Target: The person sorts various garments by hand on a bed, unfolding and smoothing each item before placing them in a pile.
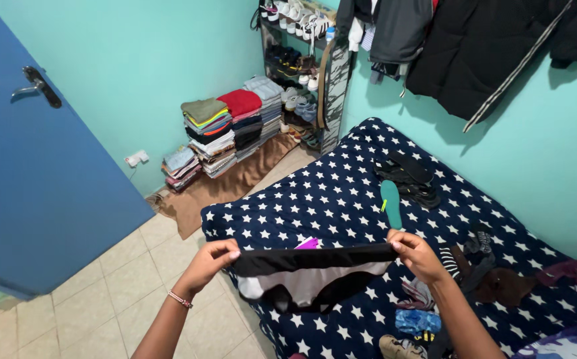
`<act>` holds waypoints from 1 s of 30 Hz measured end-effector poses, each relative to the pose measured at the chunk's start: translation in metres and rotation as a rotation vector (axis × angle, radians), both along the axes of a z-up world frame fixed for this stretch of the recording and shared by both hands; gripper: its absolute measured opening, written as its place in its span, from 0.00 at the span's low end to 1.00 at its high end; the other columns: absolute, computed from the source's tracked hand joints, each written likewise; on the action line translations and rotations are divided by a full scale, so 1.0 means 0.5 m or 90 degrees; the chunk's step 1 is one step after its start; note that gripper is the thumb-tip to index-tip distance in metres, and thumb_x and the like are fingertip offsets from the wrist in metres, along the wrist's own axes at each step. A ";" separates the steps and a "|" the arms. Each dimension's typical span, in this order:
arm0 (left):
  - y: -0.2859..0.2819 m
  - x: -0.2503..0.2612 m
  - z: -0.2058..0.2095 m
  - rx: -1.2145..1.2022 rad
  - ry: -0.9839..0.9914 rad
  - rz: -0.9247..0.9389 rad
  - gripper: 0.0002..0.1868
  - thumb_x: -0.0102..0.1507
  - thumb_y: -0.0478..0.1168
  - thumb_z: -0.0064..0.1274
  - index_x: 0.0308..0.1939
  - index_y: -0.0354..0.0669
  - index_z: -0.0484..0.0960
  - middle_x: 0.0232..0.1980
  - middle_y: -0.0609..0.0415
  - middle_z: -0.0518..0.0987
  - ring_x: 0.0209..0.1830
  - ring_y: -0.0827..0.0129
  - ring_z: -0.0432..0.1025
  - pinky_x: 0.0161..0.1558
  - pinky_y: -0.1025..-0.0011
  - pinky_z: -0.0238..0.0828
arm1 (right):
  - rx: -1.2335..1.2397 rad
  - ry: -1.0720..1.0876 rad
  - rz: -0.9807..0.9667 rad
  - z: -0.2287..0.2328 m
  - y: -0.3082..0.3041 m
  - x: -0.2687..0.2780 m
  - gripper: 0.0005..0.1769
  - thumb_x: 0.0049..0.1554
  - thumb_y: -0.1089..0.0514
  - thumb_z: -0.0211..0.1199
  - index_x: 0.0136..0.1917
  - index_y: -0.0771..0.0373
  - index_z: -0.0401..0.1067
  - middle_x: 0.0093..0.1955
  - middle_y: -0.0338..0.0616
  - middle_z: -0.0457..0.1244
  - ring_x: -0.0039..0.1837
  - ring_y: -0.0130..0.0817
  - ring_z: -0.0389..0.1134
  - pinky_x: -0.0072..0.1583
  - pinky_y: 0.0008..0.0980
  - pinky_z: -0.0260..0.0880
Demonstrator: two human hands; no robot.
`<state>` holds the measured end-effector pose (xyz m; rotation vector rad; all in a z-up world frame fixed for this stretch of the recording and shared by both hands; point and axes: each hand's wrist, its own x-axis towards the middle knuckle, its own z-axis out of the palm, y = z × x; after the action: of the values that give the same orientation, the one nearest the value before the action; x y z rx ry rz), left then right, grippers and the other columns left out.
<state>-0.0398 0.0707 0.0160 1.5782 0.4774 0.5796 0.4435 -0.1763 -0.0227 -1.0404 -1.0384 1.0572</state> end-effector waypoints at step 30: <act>-0.114 0.125 -0.497 0.202 0.444 0.292 0.09 0.50 0.44 0.66 0.32 0.47 0.87 0.42 0.58 0.81 0.46 0.64 0.72 0.49 0.60 0.55 | -0.133 -0.717 -0.235 -0.416 0.057 -0.050 0.07 0.47 0.59 0.68 0.42 0.58 0.78 0.50 0.45 0.66 0.51 0.44 0.67 0.51 0.36 0.68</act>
<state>0.0227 0.0135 -0.2324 1.9781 1.3507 0.4421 0.4184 -0.1478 -0.2306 -1.9983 -1.5235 0.2025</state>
